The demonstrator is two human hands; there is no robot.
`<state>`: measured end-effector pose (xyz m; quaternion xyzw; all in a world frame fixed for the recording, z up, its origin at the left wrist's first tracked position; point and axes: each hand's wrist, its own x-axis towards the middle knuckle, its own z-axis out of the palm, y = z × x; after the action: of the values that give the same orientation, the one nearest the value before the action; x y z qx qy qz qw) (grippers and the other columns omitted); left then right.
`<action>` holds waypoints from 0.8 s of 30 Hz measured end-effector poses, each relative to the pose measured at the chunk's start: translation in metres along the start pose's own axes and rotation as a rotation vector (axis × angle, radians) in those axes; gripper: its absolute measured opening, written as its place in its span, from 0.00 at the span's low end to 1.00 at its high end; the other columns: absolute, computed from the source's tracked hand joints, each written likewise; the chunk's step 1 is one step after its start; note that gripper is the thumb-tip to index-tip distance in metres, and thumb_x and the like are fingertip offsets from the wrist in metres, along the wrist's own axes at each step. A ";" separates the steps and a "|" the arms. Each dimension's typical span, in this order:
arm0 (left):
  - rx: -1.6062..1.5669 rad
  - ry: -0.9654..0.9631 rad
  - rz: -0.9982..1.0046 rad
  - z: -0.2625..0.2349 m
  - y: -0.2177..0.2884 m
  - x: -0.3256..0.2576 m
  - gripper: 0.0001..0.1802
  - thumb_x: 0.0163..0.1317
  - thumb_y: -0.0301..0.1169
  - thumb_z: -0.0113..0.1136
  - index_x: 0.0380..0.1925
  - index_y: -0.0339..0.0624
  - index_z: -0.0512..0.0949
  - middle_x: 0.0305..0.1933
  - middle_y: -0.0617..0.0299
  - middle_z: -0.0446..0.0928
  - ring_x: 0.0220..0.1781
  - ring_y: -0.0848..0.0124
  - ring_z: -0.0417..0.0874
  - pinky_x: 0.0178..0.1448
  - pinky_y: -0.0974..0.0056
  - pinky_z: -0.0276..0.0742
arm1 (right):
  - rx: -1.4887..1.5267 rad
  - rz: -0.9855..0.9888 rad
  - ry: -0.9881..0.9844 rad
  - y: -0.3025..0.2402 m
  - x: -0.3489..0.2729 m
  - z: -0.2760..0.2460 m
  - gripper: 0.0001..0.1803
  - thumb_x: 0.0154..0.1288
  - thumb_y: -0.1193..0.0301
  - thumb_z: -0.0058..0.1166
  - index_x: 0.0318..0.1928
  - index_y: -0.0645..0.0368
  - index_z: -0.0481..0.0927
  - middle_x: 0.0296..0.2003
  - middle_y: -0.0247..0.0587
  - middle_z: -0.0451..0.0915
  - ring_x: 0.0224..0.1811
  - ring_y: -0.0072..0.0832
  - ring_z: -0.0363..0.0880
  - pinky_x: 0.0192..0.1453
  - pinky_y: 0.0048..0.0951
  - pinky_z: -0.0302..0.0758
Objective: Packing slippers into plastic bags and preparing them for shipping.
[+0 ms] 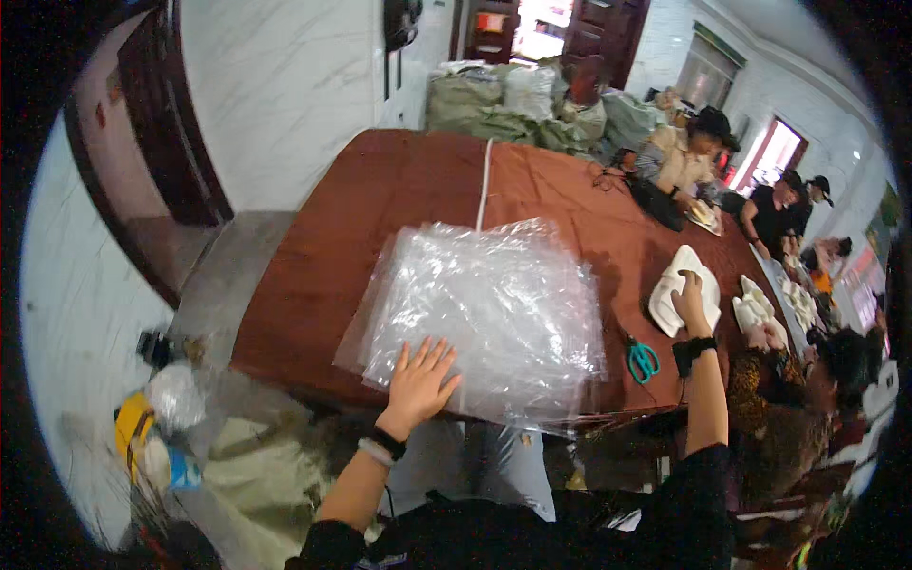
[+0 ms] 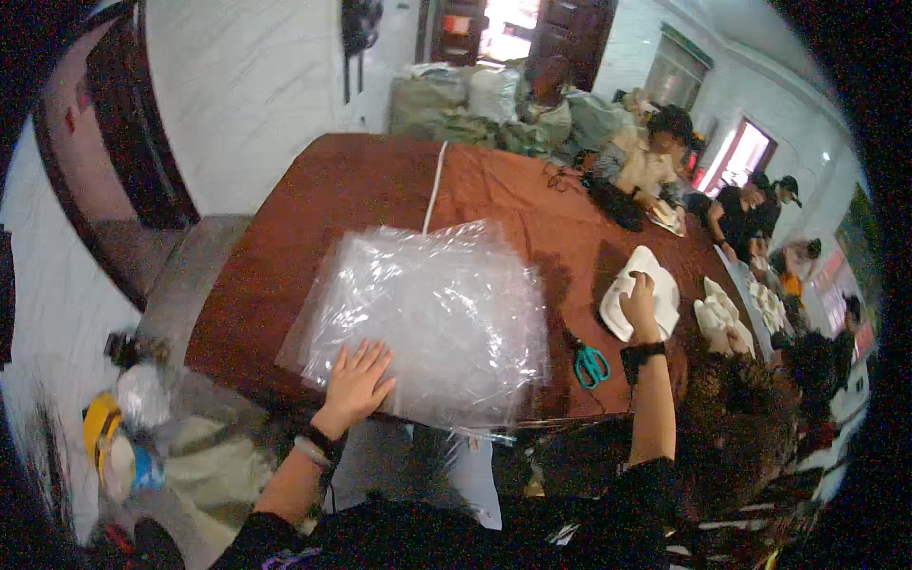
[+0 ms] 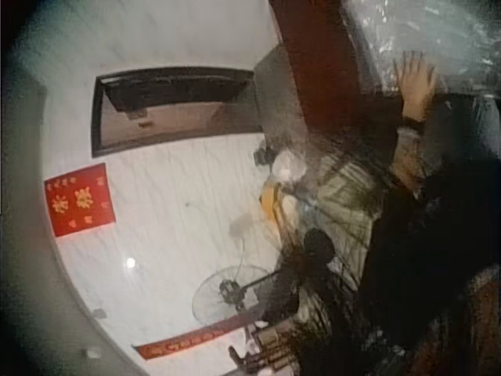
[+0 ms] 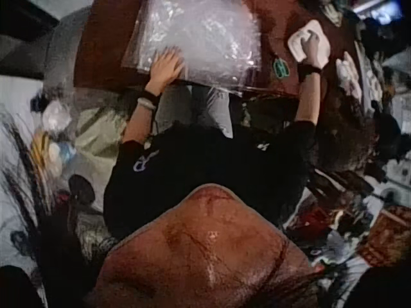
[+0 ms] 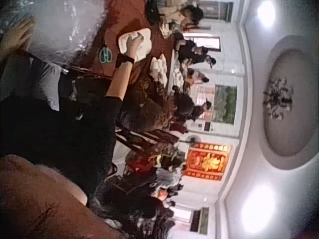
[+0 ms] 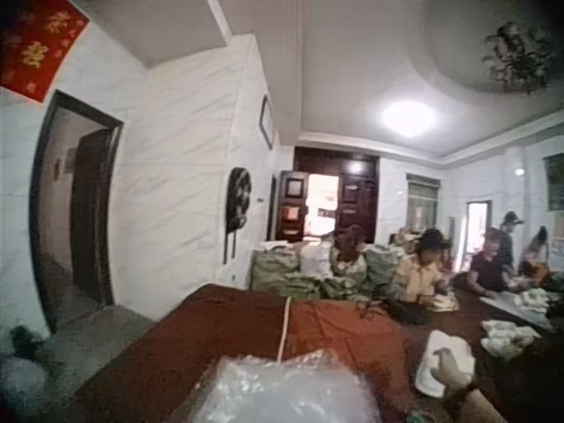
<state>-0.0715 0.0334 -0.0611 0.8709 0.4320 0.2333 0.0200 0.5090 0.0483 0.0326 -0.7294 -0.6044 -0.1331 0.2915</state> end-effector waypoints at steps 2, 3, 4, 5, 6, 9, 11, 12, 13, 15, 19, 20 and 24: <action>0.009 0.020 -0.047 0.006 0.003 0.000 0.27 0.65 0.49 0.49 0.60 0.48 0.71 0.67 0.56 0.67 0.72 0.56 0.60 0.74 0.42 0.43 | 0.035 -0.254 0.012 -0.068 -0.013 0.014 0.28 0.49 0.82 0.53 0.56 0.64 0.67 0.58 0.59 0.65 0.61 0.56 0.62 0.67 0.42 0.62; 0.023 0.052 -0.084 0.010 0.001 -0.004 0.28 0.65 0.49 0.50 0.60 0.47 0.71 0.66 0.55 0.67 0.71 0.56 0.61 0.74 0.42 0.44 | 0.178 -0.290 -0.114 -0.150 -0.031 0.001 0.30 0.50 0.81 0.55 0.57 0.64 0.67 0.61 0.58 0.63 0.64 0.54 0.60 0.68 0.42 0.60; 0.008 0.028 -0.074 0.010 0.009 0.008 0.28 0.65 0.49 0.48 0.61 0.46 0.70 0.67 0.55 0.66 0.72 0.57 0.59 0.74 0.42 0.44 | 0.239 -0.331 -0.174 -0.143 -0.047 0.016 0.30 0.51 0.79 0.58 0.58 0.63 0.68 0.62 0.57 0.62 0.66 0.53 0.59 0.68 0.43 0.60; 0.010 -0.003 -0.115 0.010 0.011 0.011 0.29 0.66 0.49 0.47 0.61 0.45 0.69 0.69 0.54 0.64 0.73 0.57 0.58 0.74 0.43 0.44 | 0.308 -0.398 -0.293 -0.197 -0.066 0.014 0.29 0.53 0.77 0.59 0.58 0.60 0.69 0.64 0.56 0.61 0.67 0.52 0.59 0.68 0.43 0.60; -0.014 0.014 -0.132 0.011 0.013 0.015 0.28 0.65 0.48 0.48 0.60 0.43 0.70 0.68 0.54 0.64 0.72 0.57 0.59 0.74 0.42 0.45 | 0.289 -0.448 -0.404 -0.240 -0.088 0.006 0.29 0.54 0.76 0.61 0.59 0.57 0.70 0.66 0.54 0.60 0.67 0.51 0.58 0.69 0.42 0.60; -0.092 0.184 -0.131 0.005 0.020 0.026 0.26 0.64 0.44 0.52 0.56 0.40 0.73 0.65 0.53 0.67 0.71 0.56 0.61 0.73 0.43 0.48 | 0.069 -0.628 -0.567 -0.314 -0.144 0.008 0.37 0.57 0.55 0.61 0.65 0.52 0.65 0.68 0.50 0.57 0.71 0.49 0.53 0.71 0.55 0.51; -0.167 0.292 -0.058 -0.009 0.024 0.029 0.23 0.63 0.40 0.55 0.54 0.41 0.74 0.63 0.52 0.69 0.69 0.56 0.64 0.72 0.47 0.53 | 0.041 -0.667 -0.608 -0.322 -0.161 0.029 0.41 0.57 0.49 0.58 0.67 0.50 0.62 0.69 0.46 0.56 0.73 0.47 0.50 0.72 0.58 0.46; -0.240 0.328 -0.016 -0.018 0.022 0.019 0.22 0.62 0.38 0.56 0.54 0.41 0.74 0.63 0.53 0.69 0.68 0.56 0.65 0.71 0.49 0.56 | -0.043 -0.672 -0.573 -0.326 -0.163 0.041 0.40 0.58 0.48 0.56 0.68 0.49 0.62 0.70 0.44 0.56 0.73 0.46 0.50 0.73 0.57 0.46; -0.330 0.364 0.038 -0.030 0.024 0.013 0.21 0.61 0.35 0.57 0.53 0.41 0.74 0.63 0.53 0.69 0.67 0.56 0.67 0.69 0.50 0.60 | -0.142 -0.662 -0.538 -0.322 -0.162 0.051 0.40 0.58 0.48 0.55 0.68 0.48 0.61 0.70 0.43 0.57 0.73 0.44 0.51 0.73 0.56 0.46; -0.472 0.428 0.033 -0.049 0.019 -0.019 0.16 0.61 0.33 0.58 0.48 0.39 0.77 0.56 0.53 0.75 0.59 0.57 0.74 0.63 0.55 0.69 | -0.136 -0.650 -0.476 -0.304 -0.153 0.072 0.39 0.60 0.49 0.52 0.69 0.46 0.60 0.70 0.40 0.57 0.72 0.40 0.52 0.73 0.54 0.45; -1.395 -0.306 -0.308 -0.057 -0.026 -0.109 0.11 0.64 0.33 0.58 0.38 0.35 0.81 0.38 0.59 0.82 0.44 0.69 0.81 0.52 0.65 0.75 | -0.222 -0.601 -0.433 -0.300 -0.136 0.076 0.35 0.64 0.58 0.53 0.70 0.47 0.59 0.70 0.38 0.58 0.72 0.37 0.54 0.74 0.51 0.47; -1.446 -0.354 -0.433 -0.045 -0.048 -0.138 0.12 0.65 0.33 0.58 0.40 0.35 0.80 0.38 0.59 0.82 0.43 0.71 0.81 0.50 0.65 0.75 | -0.169 -0.617 -0.385 -0.307 -0.137 0.070 0.31 0.65 0.60 0.52 0.68 0.50 0.62 0.69 0.41 0.59 0.71 0.39 0.55 0.74 0.50 0.48; -1.252 -0.031 -1.203 0.055 -0.123 -0.289 0.17 0.65 0.32 0.55 0.50 0.32 0.75 0.39 0.58 0.82 0.41 0.70 0.80 0.46 0.67 0.76 | 0.111 -0.509 -0.426 -0.344 -0.159 0.047 0.25 0.66 0.69 0.51 0.63 0.56 0.68 0.67 0.47 0.61 0.70 0.44 0.57 0.73 0.48 0.50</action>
<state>-0.2892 -0.1006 -0.2518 0.3264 0.6109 0.3661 0.6215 0.1346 -0.0178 -0.0009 -0.5494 -0.8209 -0.0133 0.1553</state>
